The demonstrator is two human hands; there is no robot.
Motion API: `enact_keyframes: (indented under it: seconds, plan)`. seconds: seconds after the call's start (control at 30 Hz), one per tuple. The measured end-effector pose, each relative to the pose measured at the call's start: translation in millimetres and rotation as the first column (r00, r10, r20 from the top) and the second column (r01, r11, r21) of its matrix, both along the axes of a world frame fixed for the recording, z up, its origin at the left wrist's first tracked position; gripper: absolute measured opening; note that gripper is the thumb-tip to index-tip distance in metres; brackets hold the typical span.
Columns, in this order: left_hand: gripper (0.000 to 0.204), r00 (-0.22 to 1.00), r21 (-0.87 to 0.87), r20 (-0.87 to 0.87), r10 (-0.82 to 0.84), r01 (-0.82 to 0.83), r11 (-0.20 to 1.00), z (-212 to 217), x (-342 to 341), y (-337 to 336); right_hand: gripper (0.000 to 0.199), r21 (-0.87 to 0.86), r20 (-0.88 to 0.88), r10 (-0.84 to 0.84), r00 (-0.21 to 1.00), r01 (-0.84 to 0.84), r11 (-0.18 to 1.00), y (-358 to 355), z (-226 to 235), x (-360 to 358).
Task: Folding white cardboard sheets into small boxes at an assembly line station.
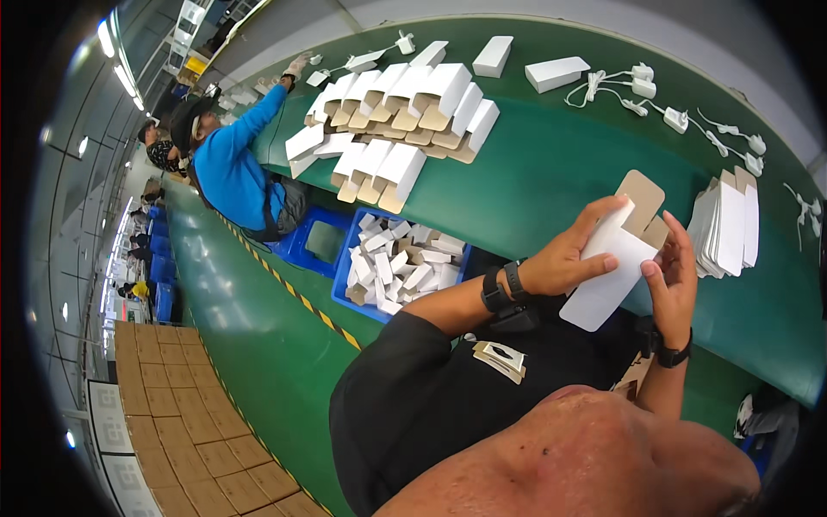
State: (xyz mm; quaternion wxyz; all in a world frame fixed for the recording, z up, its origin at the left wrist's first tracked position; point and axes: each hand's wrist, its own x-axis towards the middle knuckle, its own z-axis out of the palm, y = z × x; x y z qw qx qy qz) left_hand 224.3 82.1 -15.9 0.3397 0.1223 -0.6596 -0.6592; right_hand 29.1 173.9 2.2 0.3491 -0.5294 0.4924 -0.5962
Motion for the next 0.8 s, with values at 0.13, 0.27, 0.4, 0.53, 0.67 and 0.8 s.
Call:
enact_keyframes:
  seconds: [0.13,0.27,0.4,0.53,0.67,0.8]
  plan:
    - [0.064,0.988,0.17,-0.045,-0.149,0.155,0.973,-1,1,0,0.048,0.01,0.182,0.033,0.983,-0.035,0.999,2,-11,11]
    - [0.063,0.994,0.284,-0.093,-0.053,0.077,0.956,-17,-4,1,0.028,-0.042,0.008,0.082,0.997,-0.082,0.996,-8,-30,1]
    - [0.085,0.994,0.364,-0.113,-0.013,0.053,0.93,-7,4,4,0.028,-0.226,-0.115,-0.063,0.991,0.035,0.973,-14,-20,25]
    - [0.081,0.995,0.418,-0.082,-0.063,0.091,0.904,-15,4,-3,0.027,-0.249,0.037,-0.002,0.999,0.011,0.968,-22,-18,21]
    - [0.083,0.996,0.151,0.052,-0.07,0.061,0.987,-18,8,-4,0.017,-0.118,0.097,0.102,0.99,-0.091,0.989,-23,-19,14]
    - [0.082,0.996,0.014,0.047,-0.07,0.07,0.997,-17,11,-7,0.017,0.012,0.211,0.091,0.973,-0.096,0.995,-25,-13,14]
